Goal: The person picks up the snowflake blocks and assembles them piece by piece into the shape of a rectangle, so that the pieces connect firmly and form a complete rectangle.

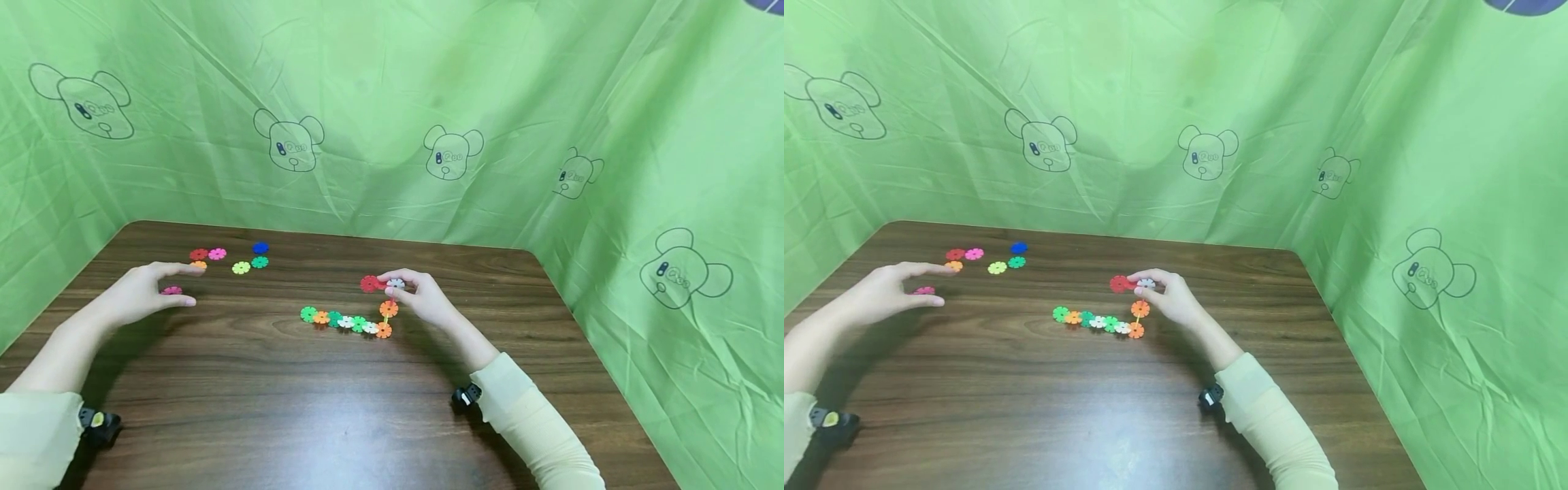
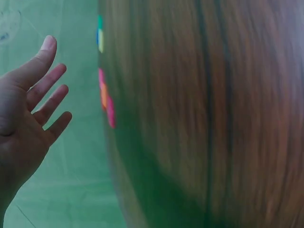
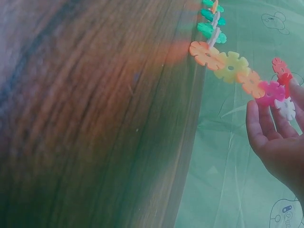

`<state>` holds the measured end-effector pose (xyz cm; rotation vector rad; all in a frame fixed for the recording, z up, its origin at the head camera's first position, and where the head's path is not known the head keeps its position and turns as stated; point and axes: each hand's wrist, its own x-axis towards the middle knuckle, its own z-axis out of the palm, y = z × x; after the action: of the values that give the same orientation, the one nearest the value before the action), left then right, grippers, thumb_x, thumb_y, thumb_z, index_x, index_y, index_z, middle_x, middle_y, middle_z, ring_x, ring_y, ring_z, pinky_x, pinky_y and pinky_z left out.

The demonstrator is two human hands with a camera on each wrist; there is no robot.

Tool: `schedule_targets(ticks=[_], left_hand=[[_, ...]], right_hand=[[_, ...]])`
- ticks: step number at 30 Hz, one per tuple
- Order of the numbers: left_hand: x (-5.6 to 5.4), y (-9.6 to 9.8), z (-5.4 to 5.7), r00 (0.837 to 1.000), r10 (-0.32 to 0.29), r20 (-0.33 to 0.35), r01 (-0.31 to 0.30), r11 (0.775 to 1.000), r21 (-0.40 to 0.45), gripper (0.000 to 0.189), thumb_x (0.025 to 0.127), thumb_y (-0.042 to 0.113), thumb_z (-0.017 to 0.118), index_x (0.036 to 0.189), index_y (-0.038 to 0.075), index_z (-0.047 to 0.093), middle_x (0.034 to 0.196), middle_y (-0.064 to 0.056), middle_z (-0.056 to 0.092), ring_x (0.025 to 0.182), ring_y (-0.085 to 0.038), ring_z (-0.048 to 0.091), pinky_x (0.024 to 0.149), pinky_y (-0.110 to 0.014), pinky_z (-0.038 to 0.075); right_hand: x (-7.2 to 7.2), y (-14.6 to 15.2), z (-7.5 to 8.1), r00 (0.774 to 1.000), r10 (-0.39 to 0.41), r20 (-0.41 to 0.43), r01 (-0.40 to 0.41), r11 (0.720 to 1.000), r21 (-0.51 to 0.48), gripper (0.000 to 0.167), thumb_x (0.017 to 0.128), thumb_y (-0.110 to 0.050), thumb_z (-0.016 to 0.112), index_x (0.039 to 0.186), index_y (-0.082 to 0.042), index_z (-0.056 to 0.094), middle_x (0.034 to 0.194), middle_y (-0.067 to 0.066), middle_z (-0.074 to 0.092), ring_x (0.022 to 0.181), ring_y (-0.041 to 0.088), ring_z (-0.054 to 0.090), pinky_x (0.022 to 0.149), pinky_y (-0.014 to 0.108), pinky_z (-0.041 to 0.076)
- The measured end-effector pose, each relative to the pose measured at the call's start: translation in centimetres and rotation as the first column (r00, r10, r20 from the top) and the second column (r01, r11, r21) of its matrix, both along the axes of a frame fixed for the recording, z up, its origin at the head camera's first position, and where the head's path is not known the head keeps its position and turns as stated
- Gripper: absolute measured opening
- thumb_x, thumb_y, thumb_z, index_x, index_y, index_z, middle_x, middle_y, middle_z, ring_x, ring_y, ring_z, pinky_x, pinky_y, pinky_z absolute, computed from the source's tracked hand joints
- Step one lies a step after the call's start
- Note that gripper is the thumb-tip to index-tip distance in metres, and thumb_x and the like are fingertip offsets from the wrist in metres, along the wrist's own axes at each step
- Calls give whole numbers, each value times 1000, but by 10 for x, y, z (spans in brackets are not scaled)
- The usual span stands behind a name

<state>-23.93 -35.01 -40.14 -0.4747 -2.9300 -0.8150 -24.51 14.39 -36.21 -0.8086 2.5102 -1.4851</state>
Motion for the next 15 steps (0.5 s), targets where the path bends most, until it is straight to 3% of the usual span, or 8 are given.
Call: schedule_targets(ticks=[8, 15], left_hand=[[-12, -36, -18, 999, 22, 48, -20, 999, -29, 59, 76, 36, 78, 124, 9, 59, 124, -24, 58, 119, -47, 44, 91, -59, 35], [-15, -56, -32, 998, 43, 46, -39, 997, -73, 59, 76, 36, 79, 121, 3, 60, 118, -25, 61, 112, -43, 46, 87, -54, 37]], right_hand=[[1, 0, 3, 1000, -7, 9, 7, 1000, 8, 27, 92, -11, 61, 118, -2, 64, 105, 14, 68, 90, 27, 64, 73, 38, 54], [0, -1, 3, 1000, -5, 6, 5, 1000, 13, 27, 92, -10, 61, 117, -2, 64, 101, 14, 68, 83, 23, 61, 66, 28, 51]])
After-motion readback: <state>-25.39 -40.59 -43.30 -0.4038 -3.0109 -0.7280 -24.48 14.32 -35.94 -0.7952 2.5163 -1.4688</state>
